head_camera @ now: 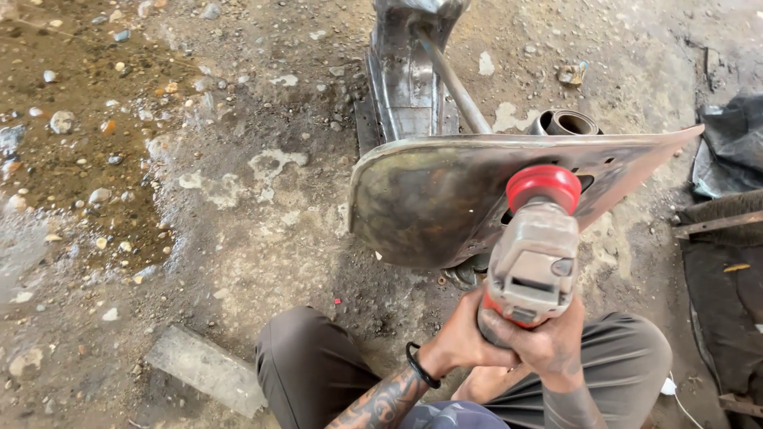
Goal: Using a power angle grinder to sand and smooth the metal frame of a motorcycle.
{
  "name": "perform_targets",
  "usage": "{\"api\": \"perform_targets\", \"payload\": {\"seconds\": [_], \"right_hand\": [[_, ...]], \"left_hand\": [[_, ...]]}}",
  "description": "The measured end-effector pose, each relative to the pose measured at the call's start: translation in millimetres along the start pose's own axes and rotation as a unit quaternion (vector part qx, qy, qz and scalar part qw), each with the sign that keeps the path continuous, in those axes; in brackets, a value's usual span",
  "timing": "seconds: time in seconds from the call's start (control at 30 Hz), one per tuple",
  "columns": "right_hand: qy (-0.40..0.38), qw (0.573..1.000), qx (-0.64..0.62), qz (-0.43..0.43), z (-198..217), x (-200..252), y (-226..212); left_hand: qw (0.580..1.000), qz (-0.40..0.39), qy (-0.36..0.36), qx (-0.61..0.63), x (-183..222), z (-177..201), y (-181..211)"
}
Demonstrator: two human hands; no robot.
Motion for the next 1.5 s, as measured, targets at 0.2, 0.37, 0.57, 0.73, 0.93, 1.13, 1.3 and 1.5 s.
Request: {"api": "perform_targets", "payload": {"seconds": [0.2, 0.37, 0.57, 0.73, 0.93, 1.13, 1.3, 1.5], "right_hand": [[0.045, 0.999, 0.003, 0.011, 30.8, 31.9, 125.8], [0.044, 0.999, 0.008, -0.022, 39.8, 77.8, 175.7], [-0.053, 0.983, -0.132, -0.118, 2.5, 97.9, 144.5], [-0.137, 0.974, -0.177, -0.024, -19.4, 74.4, 87.1], [-0.12, 0.983, -0.138, -0.023, -30.6, 55.7, 75.4], [-0.127, 0.982, -0.143, -0.012, -28.4, 34.8, 55.7], [-0.128, 0.984, -0.125, 0.013, -29.4, 27.5, 52.6], [-0.138, 0.978, -0.158, 0.009, -30.2, 22.3, 44.1]], "left_hand": [[0.981, 0.084, 0.047, -0.17, 13.2, -31.0, 33.1], [0.985, 0.075, -0.009, -0.153, 35.0, -49.1, 16.1], [0.977, 0.13, 0.046, -0.163, 71.4, -31.2, -43.5], [0.991, 0.033, 0.111, -0.062, 83.4, -25.9, -54.8], [0.984, 0.07, 0.145, -0.071, 77.0, -18.8, -51.2], [0.986, 0.073, 0.142, -0.044, 62.4, -14.9, -49.1], [0.988, 0.041, 0.133, -0.063, 54.8, -11.4, -41.6], [0.988, 0.037, 0.128, -0.08, 45.6, -16.5, -14.3]]}}
Point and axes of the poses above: each hand's wrist, its own x-axis away from the middle knuckle, its own z-axis out of the back of the hand, y = z × x, the point moved 4 cm from there along -x, towards the middle knuckle, and after that the axes turned 15 degrees about x, right-handed, at the moved point
